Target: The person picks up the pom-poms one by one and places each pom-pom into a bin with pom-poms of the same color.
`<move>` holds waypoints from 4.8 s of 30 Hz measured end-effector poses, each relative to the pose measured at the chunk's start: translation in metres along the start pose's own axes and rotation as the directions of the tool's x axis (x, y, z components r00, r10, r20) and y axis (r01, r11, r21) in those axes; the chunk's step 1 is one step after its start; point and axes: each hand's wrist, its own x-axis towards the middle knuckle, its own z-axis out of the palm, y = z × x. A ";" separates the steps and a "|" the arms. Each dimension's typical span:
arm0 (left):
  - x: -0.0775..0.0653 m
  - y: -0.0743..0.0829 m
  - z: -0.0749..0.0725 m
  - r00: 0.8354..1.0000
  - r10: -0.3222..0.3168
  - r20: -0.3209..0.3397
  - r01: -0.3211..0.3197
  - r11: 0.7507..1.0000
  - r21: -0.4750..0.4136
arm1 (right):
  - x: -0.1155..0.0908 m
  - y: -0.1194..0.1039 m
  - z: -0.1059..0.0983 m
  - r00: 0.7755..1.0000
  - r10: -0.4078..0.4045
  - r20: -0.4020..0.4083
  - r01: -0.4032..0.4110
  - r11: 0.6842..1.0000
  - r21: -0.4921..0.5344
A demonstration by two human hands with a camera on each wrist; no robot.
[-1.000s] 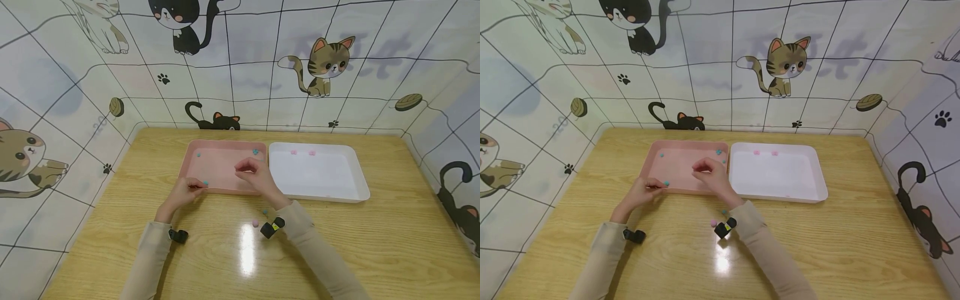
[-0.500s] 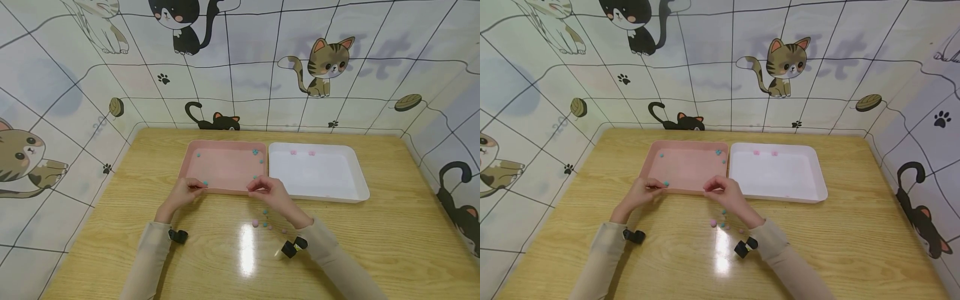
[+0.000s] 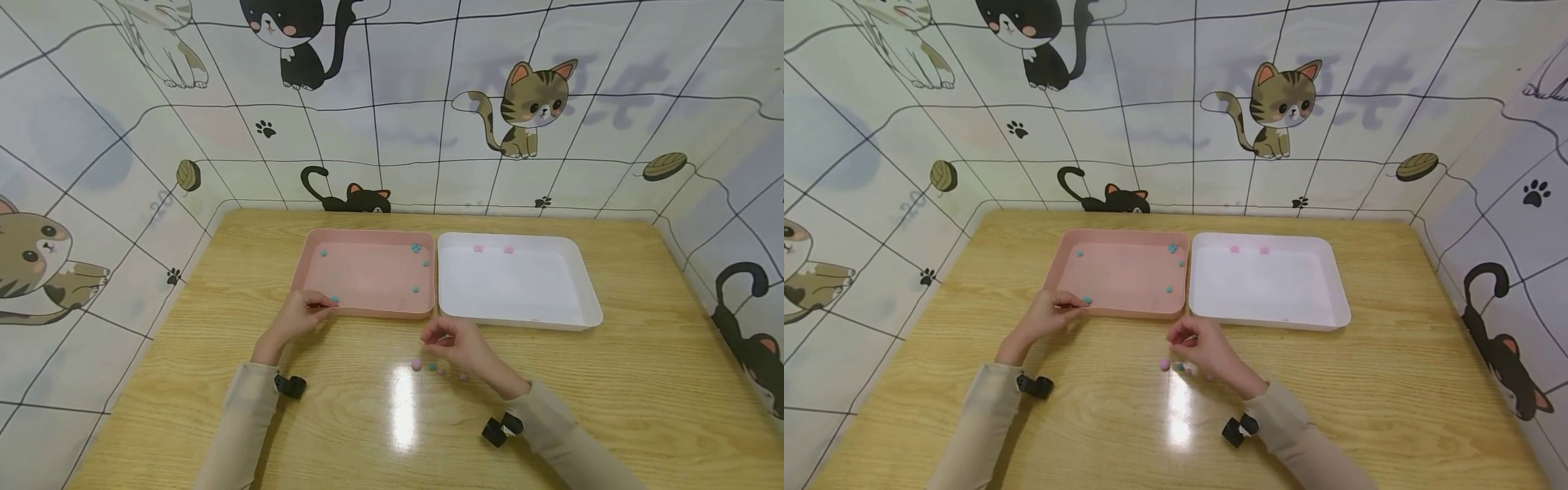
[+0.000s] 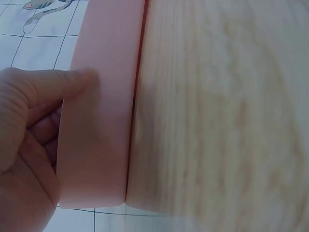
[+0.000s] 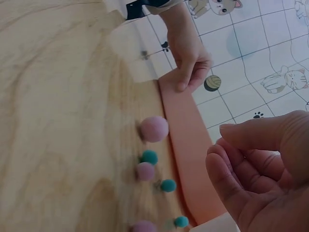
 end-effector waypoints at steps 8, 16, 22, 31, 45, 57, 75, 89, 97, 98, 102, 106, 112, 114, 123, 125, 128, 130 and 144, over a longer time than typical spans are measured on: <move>-0.001 0.000 0.000 1.000 0.013 0.000 -0.013 1.000 -0.007 | -0.008 0.010 0.004 0.999 0.040 0.035 -0.041 0.999 0.033; -0.001 -0.001 0.000 1.000 0.005 0.001 -0.005 1.000 -0.009 | -0.011 0.019 0.009 0.999 0.034 0.042 -0.036 0.999 0.034; 0.000 -0.002 0.000 1.000 0.022 -0.002 -0.022 1.000 -0.005 | -0.011 0.021 0.011 0.999 0.011 0.048 -0.010 1.000 -0.026; 0.000 -0.003 0.000 1.000 0.030 -0.005 -0.030 1.000 0.007 | -0.010 0.021 0.013 0.996 -0.029 0.080 0.037 0.995 -0.097; 0.000 -0.005 0.000 1.000 0.029 -0.007 -0.029 1.000 0.010 | -0.009 0.024 0.013 0.994 -0.043 0.098 0.055 0.990 -0.132; -0.002 -0.006 -0.001 1.000 0.027 -0.007 -0.027 1.000 0.009 | 0.003 0.007 -0.001 0.991 -0.137 0.001 0.137 0.987 -0.081; -0.001 -0.007 -0.001 1.000 0.015 0.001 -0.015 1.000 0.017 | 0.055 -0.022 -0.015 0.987 -0.086 -0.139 0.090 0.996 0.021; 0.000 -0.005 0.001 1.000 0.024 -0.010 -0.024 1.000 0.000 | 0.095 -0.038 -0.016 0.977 -0.037 -0.211 0.054 0.996 0.077; 0.000 -0.006 0.002 1.000 0.027 -0.013 -0.027 1.000 -0.001 | 0.110 -0.055 -0.016 0.974 -0.040 -0.225 0.068 0.991 0.116; 0.000 -0.006 0.002 1.000 0.022 -0.012 -0.022 1.000 0.002 | 0.111 -0.059 -0.017 0.972 -0.044 -0.229 0.071 0.991 0.112; 0.000 -0.005 0.001 1.000 0.003 -0.010 -0.003 1.000 0.006 | 0.121 -0.058 -0.016 0.969 -0.018 -0.247 0.047 0.992 0.114; -0.001 -0.003 0.000 1.000 0.001 -0.008 -0.001 1.000 -0.005 | 0.133 -0.050 -0.015 0.967 0.020 -0.254 0.014 0.991 0.132; -0.002 -0.002 -0.001 1.000 -0.006 -0.001 0.006 1.000 -0.021 | 0.147 -0.050 -0.013 0.967 0.026 -0.253 0.011 0.989 0.147; -0.001 -0.003 -0.001 1.000 -0.011 -0.002 0.011 1.000 -0.023 | 0.150 -0.052 -0.013 0.968 0.019 -0.250 0.018 0.990 0.142; 0.000 -0.005 0.000 1.000 0.003 -0.002 -0.003 1.000 0.001 | 0.159 -0.057 -0.011 0.974 0.001 -0.226 0.024 0.994 0.107; -0.001 -0.004 0.000 1.000 0.006 0.000 -0.006 1.000 -0.001 | 0.160 -0.056 -0.010 0.974 -0.004 -0.225 0.032 0.992 0.119; -0.001 -0.004 0.000 1.000 0.011 0.001 -0.011 1.000 -0.006 | 0.163 -0.055 -0.008 0.973 -0.008 -0.229 0.042 0.989 0.142; -0.001 -0.004 0.000 1.000 0.014 0.001 -0.014 1.000 -0.007 | 0.164 -0.054 -0.008 0.973 -0.001 -0.231 0.036 0.988 0.148; 0.000 -0.004 -0.001 1.000 -0.008 -0.002 0.008 1.000 -0.007 | 0.157 -0.053 -0.011 0.971 0.011 -0.237 0.023 0.990 0.138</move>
